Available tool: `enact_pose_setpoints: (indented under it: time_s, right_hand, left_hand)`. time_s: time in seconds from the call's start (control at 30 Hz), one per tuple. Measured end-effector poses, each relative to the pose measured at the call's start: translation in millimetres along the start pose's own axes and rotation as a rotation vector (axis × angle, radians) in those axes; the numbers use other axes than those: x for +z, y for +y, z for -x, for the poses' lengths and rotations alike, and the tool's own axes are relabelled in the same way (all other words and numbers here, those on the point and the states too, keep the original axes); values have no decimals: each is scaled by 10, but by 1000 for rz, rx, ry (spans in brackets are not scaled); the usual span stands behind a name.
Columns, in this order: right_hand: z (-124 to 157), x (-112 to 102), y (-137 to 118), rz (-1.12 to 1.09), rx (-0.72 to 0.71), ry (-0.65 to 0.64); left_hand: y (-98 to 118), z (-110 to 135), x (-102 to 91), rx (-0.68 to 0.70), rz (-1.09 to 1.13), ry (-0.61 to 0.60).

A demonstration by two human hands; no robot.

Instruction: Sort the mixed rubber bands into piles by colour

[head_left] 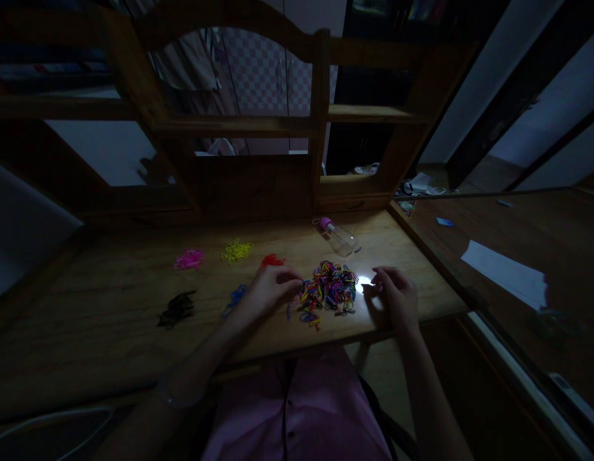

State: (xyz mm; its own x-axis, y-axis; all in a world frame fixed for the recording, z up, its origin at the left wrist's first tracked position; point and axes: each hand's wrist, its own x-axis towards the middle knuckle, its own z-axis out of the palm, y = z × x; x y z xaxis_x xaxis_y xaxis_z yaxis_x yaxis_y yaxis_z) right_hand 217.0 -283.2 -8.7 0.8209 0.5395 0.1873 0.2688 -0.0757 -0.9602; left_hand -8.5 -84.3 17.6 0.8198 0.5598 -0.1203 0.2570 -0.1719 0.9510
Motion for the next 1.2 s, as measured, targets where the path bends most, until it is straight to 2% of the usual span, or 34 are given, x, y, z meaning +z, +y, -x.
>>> enact_pose_setpoints:
  time_s: [0.17, 0.37, 0.57, 0.67, 0.73, 0.8, 0.87, 0.93, 1.0, 1.1, 1.2]
  right_hand:
    - [1, -3, 2, -4, 2, 2]
    - [18, 4, -19, -13, -18, 7]
    - [14, 1, -30, -11, -12, 6]
    - [11, -1, -24, -14, -12, 6]
    - [12, -1, -23, -15, -11, 7]
    - [15, 1, -22, -15, -6, 8]
    - [16, 1, -18, -11, -1, 10]
    - [15, 0, -6, -9, -1, 11]
    - [11, -2, 10, -12, -1, 15]
    - [4, -5, 26, -23, 3, 10]
    - [3, -5, 22, -23, 1, 6]
  left_hand:
    - [-96, -40, -35, 2, -20, 90]
    - [-177, -107, -67, -53, 37, 97]
    - [-52, -92, -100, -64, 146, 103]
    - [41, -44, -185, -53, 184, 81]
    - [51, -35, -317, -47, 150, 90]
    - [-1, -70, -527, -54, 62, 161]
    - [-97, -150, -799, -53, -109, 314]
    - [-206, -252, -1085, -6, -370, 487]
    - [-299, -344, -1327, 55, -611, 576]
    - [-382, -424, -1525, 127, -816, 543]
    - [-379, -434, -1511, 167, -915, 481]
